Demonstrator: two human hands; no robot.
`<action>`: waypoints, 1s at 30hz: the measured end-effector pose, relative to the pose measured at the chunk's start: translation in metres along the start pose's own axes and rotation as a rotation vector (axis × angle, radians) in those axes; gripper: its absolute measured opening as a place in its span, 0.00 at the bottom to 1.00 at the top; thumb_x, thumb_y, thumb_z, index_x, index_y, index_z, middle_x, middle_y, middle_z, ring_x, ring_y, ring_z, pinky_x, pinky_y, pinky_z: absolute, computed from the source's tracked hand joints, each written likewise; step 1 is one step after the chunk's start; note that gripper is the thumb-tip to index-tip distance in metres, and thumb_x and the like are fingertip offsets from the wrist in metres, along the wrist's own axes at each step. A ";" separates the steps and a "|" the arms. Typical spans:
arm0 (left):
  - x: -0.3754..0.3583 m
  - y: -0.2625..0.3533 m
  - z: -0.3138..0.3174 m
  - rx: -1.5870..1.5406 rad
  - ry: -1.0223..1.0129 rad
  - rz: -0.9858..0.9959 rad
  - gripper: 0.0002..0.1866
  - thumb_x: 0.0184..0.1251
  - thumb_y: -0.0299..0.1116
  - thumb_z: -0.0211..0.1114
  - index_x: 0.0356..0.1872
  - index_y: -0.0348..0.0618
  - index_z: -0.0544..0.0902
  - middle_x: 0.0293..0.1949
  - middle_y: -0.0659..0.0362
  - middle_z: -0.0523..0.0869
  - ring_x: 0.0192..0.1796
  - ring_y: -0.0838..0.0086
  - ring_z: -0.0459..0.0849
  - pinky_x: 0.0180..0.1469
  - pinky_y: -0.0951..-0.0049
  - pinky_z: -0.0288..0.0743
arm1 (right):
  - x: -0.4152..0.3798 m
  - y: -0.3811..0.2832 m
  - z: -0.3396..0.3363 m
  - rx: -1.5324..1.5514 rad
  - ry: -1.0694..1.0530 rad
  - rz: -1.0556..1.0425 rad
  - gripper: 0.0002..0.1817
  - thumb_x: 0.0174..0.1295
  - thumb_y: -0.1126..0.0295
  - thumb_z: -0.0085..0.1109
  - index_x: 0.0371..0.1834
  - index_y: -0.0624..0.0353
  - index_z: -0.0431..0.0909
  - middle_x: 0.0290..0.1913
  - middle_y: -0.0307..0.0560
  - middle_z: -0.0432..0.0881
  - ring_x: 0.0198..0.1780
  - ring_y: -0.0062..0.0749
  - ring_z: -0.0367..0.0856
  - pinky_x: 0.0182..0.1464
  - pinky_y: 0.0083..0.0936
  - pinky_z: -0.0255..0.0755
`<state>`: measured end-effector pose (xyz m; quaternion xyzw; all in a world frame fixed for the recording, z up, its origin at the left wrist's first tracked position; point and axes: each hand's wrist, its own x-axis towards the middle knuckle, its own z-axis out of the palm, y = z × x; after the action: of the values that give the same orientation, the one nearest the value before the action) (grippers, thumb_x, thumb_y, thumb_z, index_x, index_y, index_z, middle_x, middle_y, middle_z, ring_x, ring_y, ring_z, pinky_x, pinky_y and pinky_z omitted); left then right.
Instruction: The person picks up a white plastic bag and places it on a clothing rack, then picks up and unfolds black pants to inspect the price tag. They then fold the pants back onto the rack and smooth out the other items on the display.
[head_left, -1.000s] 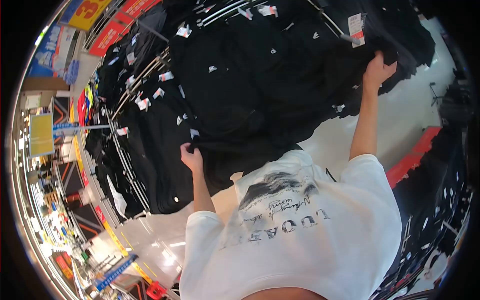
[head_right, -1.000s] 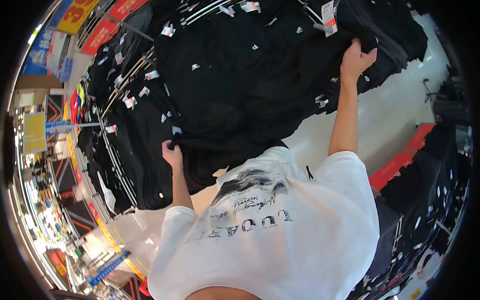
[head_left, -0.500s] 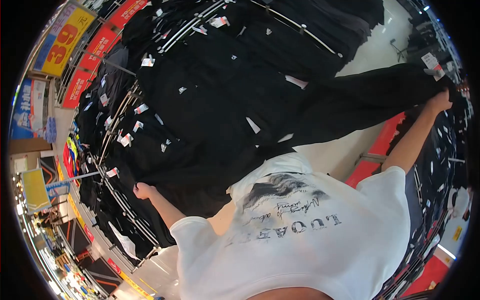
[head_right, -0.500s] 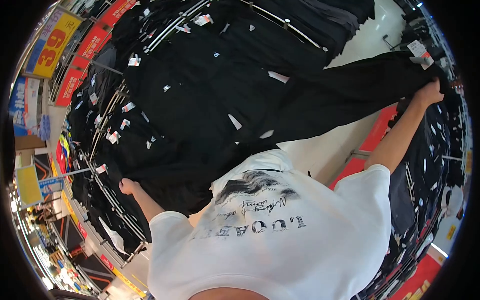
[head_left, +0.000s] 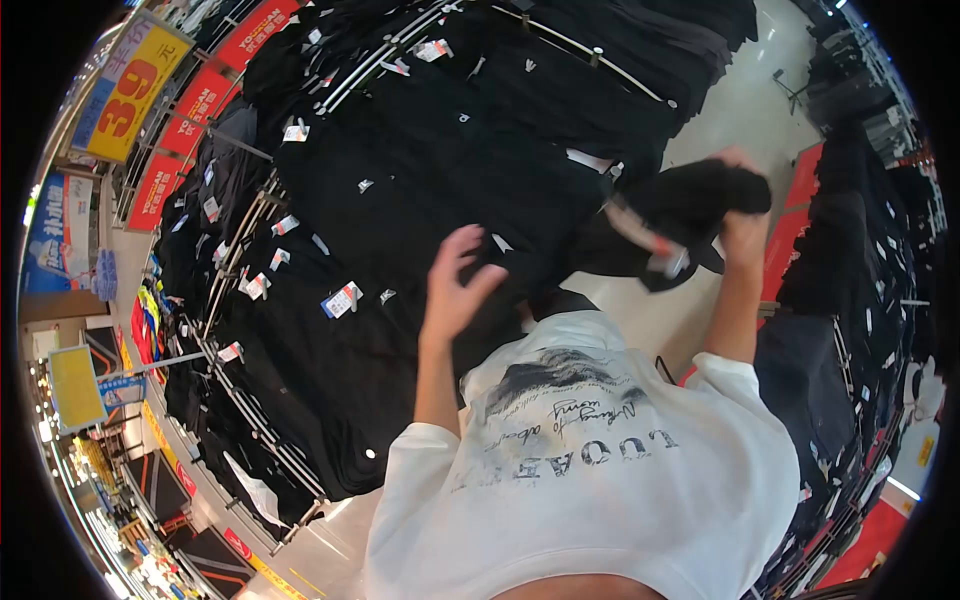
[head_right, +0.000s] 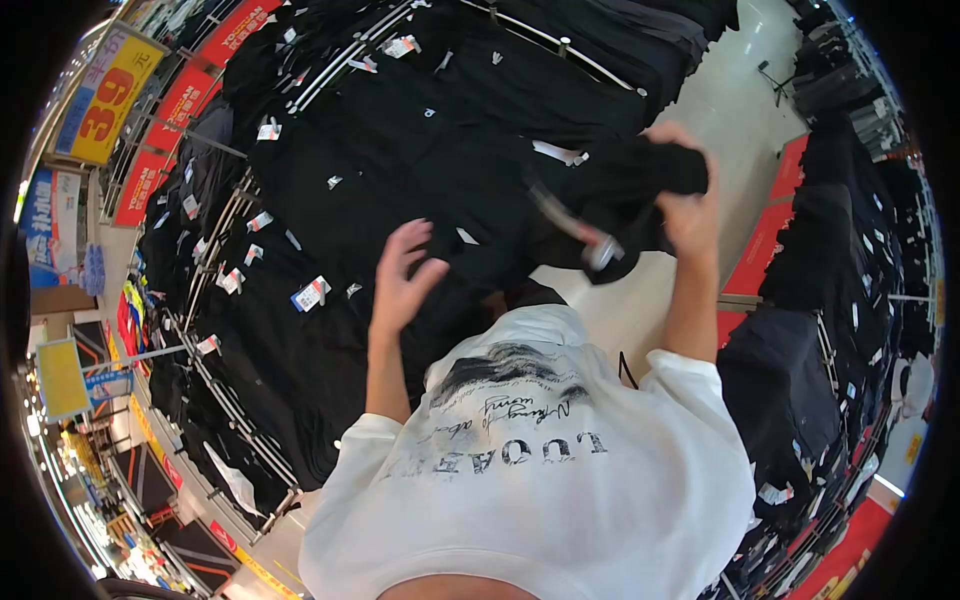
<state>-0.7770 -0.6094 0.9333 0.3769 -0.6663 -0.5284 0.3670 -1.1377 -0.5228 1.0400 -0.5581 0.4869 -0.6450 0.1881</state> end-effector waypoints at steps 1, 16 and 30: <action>0.000 0.017 0.016 0.021 -0.131 0.074 0.39 0.52 0.31 0.74 0.66 0.38 0.66 0.62 0.52 0.74 0.64 0.65 0.73 0.62 0.62 0.69 | -0.003 -0.008 0.021 -0.013 -0.074 0.016 0.25 0.47 0.61 0.64 0.45 0.67 0.77 0.43 0.45 0.81 0.45 0.26 0.79 0.50 0.23 0.71; -0.041 0.008 0.021 0.262 -0.267 0.075 0.17 0.59 0.28 0.67 0.49 0.35 0.79 0.44 0.54 0.85 0.43 0.73 0.83 0.44 0.71 0.76 | -0.033 -0.026 0.166 0.327 -0.330 0.379 0.25 0.49 0.76 0.60 0.53 0.66 0.68 0.41 0.40 0.78 0.44 0.20 0.75 0.51 0.19 0.69; 0.003 0.011 -0.051 -1.104 0.313 -0.054 0.25 0.69 0.36 0.60 0.63 0.37 0.68 0.55 0.51 0.80 0.53 0.65 0.83 0.54 0.64 0.81 | -0.054 0.041 0.204 0.889 -0.818 0.645 0.39 0.49 0.54 0.76 0.59 0.67 0.71 0.55 0.44 0.77 0.59 0.26 0.72 0.63 0.25 0.63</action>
<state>-0.7344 -0.6323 0.9529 0.2201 -0.2193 -0.7451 0.5901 -0.9489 -0.5845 0.9568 -0.4537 0.2077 -0.4324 0.7510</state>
